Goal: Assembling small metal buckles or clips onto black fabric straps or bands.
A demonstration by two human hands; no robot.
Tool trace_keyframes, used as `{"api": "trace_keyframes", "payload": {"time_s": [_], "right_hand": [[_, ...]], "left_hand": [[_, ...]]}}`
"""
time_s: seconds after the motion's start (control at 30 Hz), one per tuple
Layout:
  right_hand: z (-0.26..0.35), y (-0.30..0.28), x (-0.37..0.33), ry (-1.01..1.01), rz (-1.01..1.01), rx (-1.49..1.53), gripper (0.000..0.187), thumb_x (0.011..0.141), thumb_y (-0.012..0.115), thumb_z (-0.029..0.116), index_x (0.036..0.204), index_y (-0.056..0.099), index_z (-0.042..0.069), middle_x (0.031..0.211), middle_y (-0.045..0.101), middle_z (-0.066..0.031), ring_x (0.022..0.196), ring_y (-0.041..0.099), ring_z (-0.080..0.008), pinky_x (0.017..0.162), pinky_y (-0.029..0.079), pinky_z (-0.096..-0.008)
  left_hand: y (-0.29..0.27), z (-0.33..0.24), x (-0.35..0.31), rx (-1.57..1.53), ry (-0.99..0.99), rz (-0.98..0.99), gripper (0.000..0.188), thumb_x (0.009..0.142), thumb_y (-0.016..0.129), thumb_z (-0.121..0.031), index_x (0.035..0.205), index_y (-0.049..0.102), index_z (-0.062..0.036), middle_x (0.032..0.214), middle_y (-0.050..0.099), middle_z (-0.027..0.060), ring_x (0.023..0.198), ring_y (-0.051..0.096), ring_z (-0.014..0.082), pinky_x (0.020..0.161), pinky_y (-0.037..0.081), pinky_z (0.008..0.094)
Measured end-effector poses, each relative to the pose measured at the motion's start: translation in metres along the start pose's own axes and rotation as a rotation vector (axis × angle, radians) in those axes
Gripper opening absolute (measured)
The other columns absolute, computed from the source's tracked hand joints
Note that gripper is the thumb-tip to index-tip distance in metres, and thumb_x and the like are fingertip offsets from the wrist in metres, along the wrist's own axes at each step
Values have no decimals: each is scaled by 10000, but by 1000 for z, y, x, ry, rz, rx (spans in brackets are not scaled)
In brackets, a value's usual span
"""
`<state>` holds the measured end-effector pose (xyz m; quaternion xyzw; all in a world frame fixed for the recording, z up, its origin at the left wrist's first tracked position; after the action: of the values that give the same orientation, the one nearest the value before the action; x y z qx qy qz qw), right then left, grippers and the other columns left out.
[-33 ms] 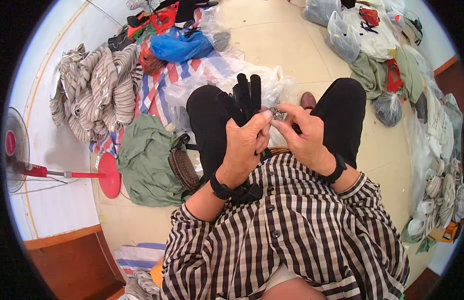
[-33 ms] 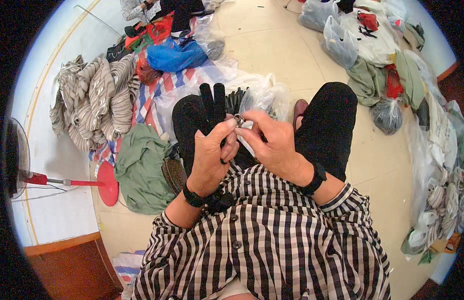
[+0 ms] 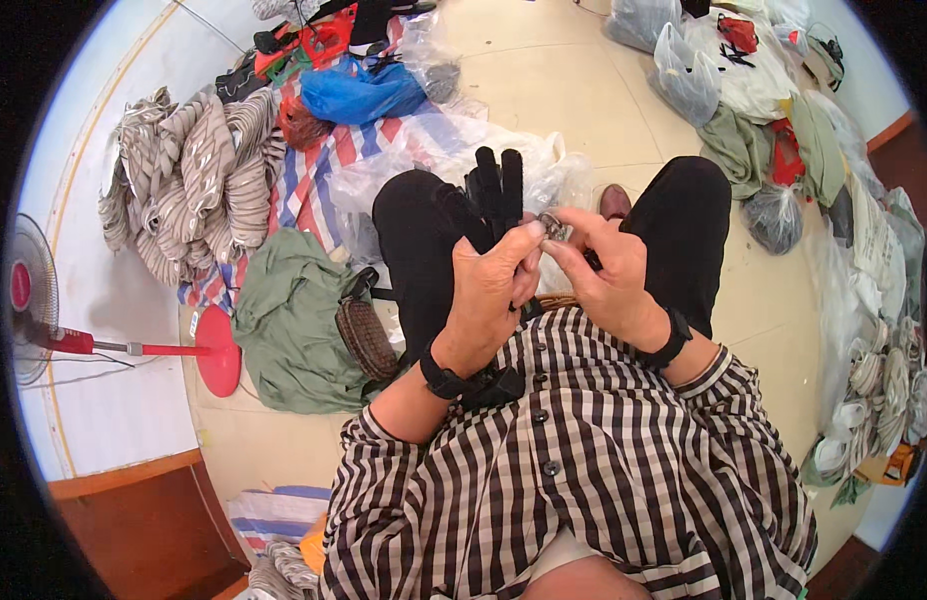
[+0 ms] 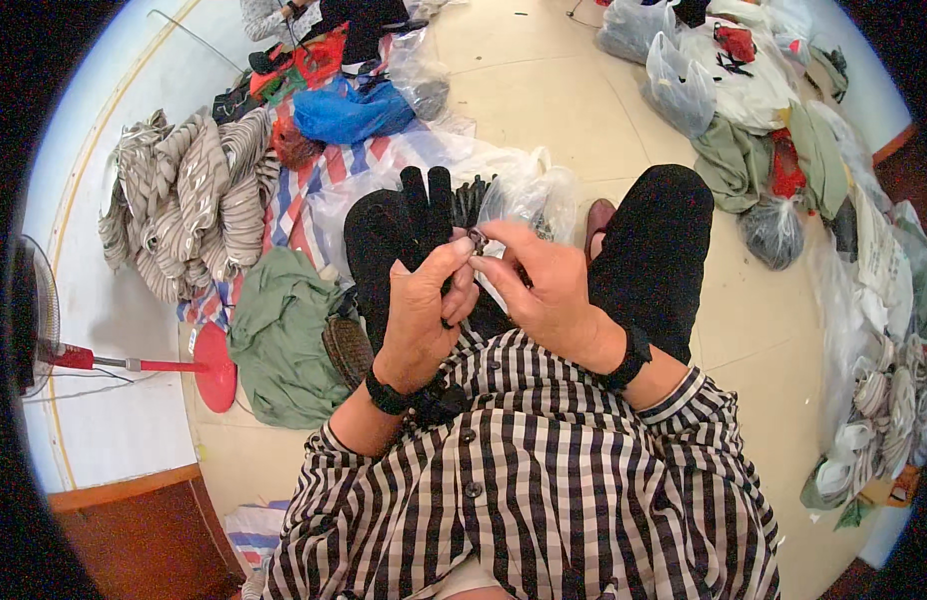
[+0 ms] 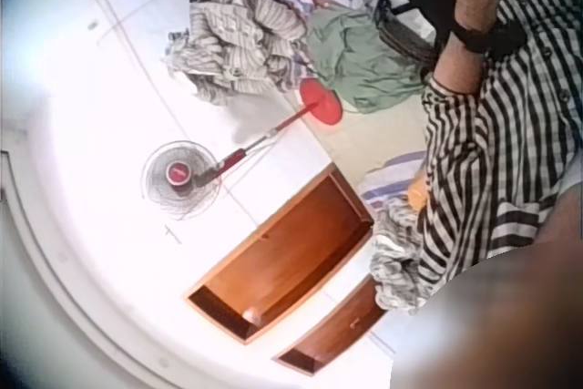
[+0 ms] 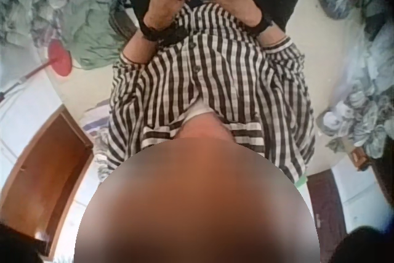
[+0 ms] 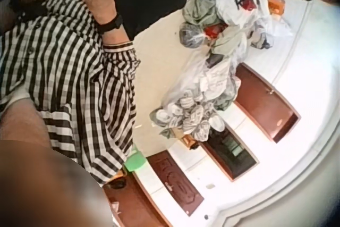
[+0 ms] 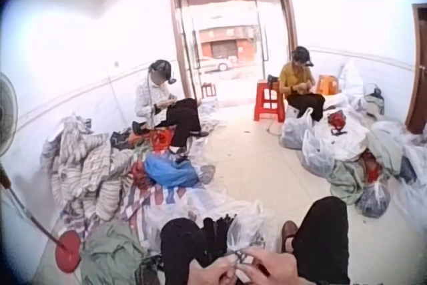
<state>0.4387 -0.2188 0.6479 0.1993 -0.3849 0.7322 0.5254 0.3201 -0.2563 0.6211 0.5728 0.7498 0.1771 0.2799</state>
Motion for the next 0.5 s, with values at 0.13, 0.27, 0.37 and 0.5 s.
{"api": "trace_keyframes", "payload": {"time_s": [0.13, 0.27, 0.37, 0.5], "right_hand": [[1, -1, 0, 17, 12, -29, 305, 751, 665, 38, 1043, 581, 16, 575, 555, -73, 473, 531, -127, 440, 402, -249], [-1, -1, -1, 11, 19, -22, 291, 771, 638, 28, 1056, 580, 10, 578, 544, -72, 477, 514, -117, 446, 394, -241], [-7, -2, -2, 91, 51, 57, 262, 799, 609, 33, 1058, 579, 8, 582, 521, -54, 491, 486, -98, 464, 390, -231], [-10, -3, -3, 241, 100, 142, 231, 838, 561, 42, 1066, 575, 8, 626, 502, -28, 550, 457, -75, 523, 399, -219]], "left_hand": [[-3, 2, 0, 8, 6, 18, 169, 831, 596, -131, 707, 554, -25, 543, 460, -24, 369, 329, 24, 350, 238, 186], [0, 1, -1, 12, -9, 9, 194, 827, 600, -138, 673, 535, -39, 544, 469, -17, 363, 331, 29, 350, 240, 187], [1, 1, -1, 4, -6, 70, 190, 831, 581, -147, 681, 537, -39, 549, 477, -9, 365, 336, 38, 354, 242, 191], [2, -2, -4, 20, -4, 97, 198, 869, 501, -164, 786, 546, 10, 566, 469, 9, 375, 305, 59, 363, 233, 204]]}}
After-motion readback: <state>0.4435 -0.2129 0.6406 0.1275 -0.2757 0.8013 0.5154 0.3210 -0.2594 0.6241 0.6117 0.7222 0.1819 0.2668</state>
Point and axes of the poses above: each hand's wrist, its own x-axis towards the middle knuckle, its own y-axis out of the palm, z = x × y, the point moved 5 cm from there along x, towards the middle knuckle
